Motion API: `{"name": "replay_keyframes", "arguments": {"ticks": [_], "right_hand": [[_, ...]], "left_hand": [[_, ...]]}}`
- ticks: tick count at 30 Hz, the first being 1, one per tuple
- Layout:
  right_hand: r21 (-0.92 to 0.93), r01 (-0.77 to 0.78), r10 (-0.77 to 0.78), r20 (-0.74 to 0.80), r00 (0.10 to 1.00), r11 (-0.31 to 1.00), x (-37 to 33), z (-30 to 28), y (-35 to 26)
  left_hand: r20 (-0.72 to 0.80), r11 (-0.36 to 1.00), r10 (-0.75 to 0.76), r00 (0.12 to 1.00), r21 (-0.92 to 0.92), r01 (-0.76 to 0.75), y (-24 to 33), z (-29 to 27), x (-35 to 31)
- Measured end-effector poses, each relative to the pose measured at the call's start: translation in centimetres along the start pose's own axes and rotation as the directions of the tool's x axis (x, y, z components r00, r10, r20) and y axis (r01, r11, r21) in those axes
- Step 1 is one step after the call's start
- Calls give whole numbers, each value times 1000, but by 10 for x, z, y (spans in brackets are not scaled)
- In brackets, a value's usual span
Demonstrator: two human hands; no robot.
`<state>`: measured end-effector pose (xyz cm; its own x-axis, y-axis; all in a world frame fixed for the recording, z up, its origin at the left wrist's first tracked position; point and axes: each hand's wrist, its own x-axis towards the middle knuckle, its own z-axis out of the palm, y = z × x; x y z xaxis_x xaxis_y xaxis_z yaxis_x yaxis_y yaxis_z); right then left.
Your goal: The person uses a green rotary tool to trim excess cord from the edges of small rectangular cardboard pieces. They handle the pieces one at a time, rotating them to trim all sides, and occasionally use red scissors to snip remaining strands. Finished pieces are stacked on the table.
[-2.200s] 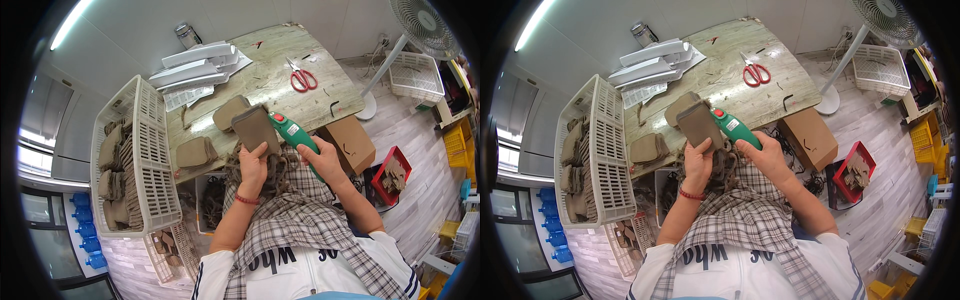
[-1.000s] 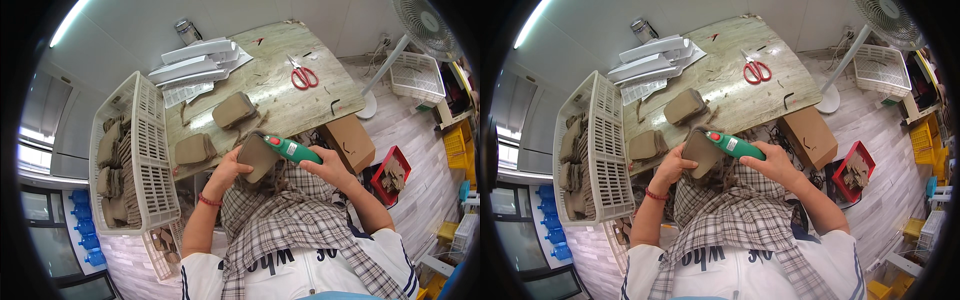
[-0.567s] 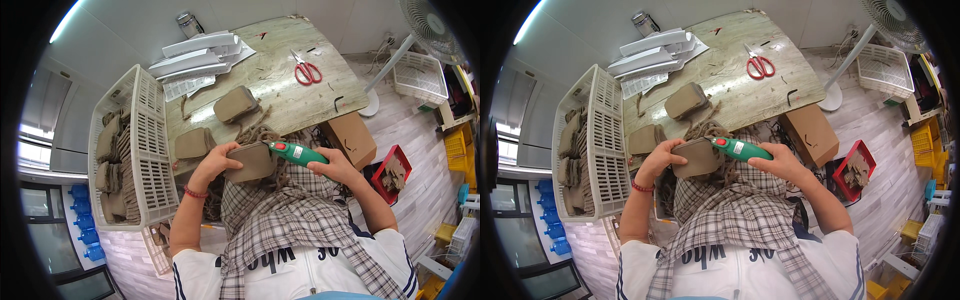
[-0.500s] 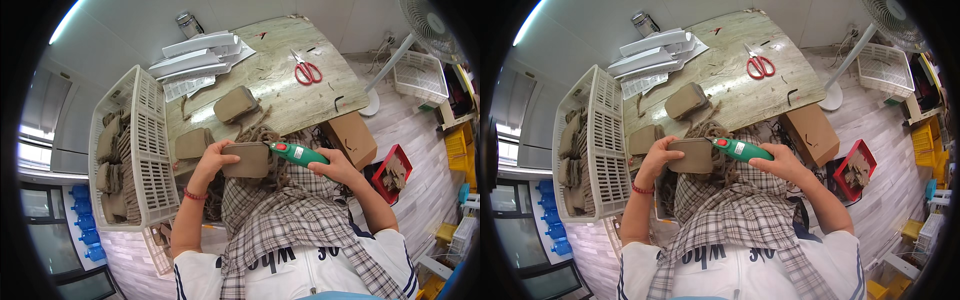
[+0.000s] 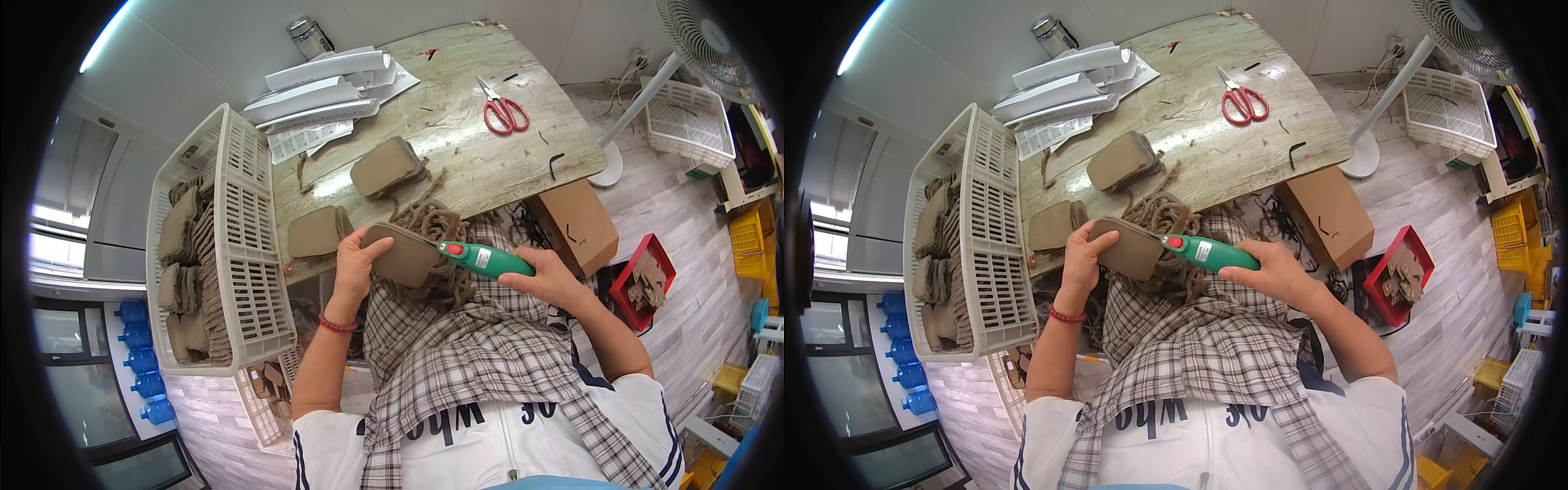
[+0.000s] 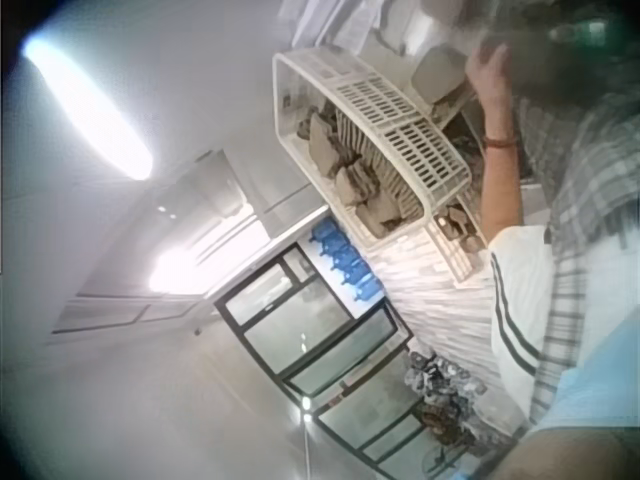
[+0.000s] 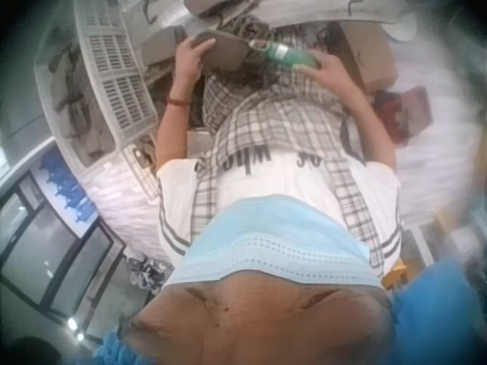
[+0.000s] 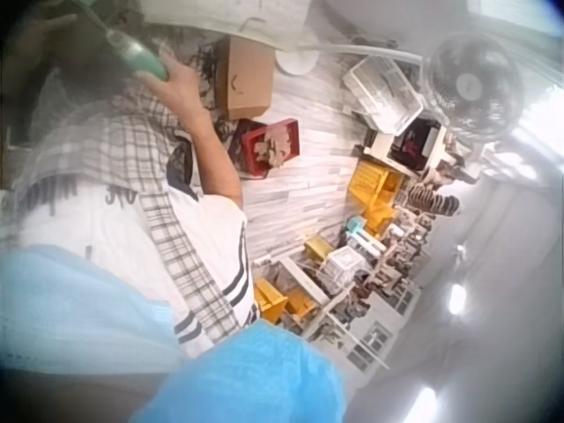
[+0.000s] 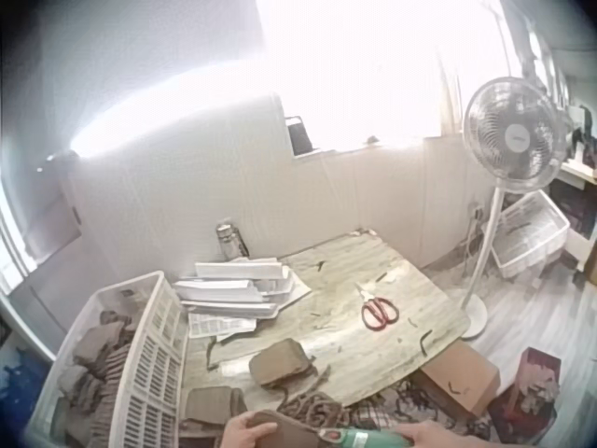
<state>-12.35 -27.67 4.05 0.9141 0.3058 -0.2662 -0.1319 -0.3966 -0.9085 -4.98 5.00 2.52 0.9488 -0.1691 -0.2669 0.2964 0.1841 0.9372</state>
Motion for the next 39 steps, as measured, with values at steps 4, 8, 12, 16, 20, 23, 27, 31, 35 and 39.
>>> {"name": "replay_keyframes", "arguments": {"ticks": [4, 8, 12, 16, 20, 23, 27, 31, 35, 39], "right_hand": [[-16, 19, -19, -14, 1000, 1000, 3, 5, -4], [-15, 8, -8, -8, 1000, 1000, 7, 8, -7], [1, 12, -12, 0, 1000, 1000, 11, 11, -15], [35, 10, -11, 11, 1000, 999, 16, 13, -22], [24, -6, 5, 47, 999, 1000, 23, 14, -27], [13, 63, -63, 43, 997, 998, 33, 18, -27], [187, 48, -54, 24, 998, 981, 36, 22, -25], [284, -43, 53, -30, 998, 958, 29, 13, -14], [249, -18, 36, -71, 997, 968, 28, 11, -6], [240, -23, 50, -110, 993, 970, 19, 5, 7]], "left_hand": [[30, 1000, -15, 999, 16, 14, -4, 2, 0], [65, 995, -56, 996, 83, 51, -6, 2, 0], [129, 992, -93, 987, 95, 81, -2, 4, 0], [188, 982, -151, 971, 137, 127, 3, 3, 0], [233, 968, -198, 952, 198, 152, 10, 5, 0], [214, 949, -236, 948, 260, 177, 21, 9, -3], [167, 962, -60, 984, 273, 12, 31, -22, -6], [-283, 976, 219, 934, 42, -216, 60, -91, 0], [-391, 887, 362, 846, 424, -183, 29, -143, 20], [-82, 56, 714, 696, 997, 59, 37, -114, 30]]}}
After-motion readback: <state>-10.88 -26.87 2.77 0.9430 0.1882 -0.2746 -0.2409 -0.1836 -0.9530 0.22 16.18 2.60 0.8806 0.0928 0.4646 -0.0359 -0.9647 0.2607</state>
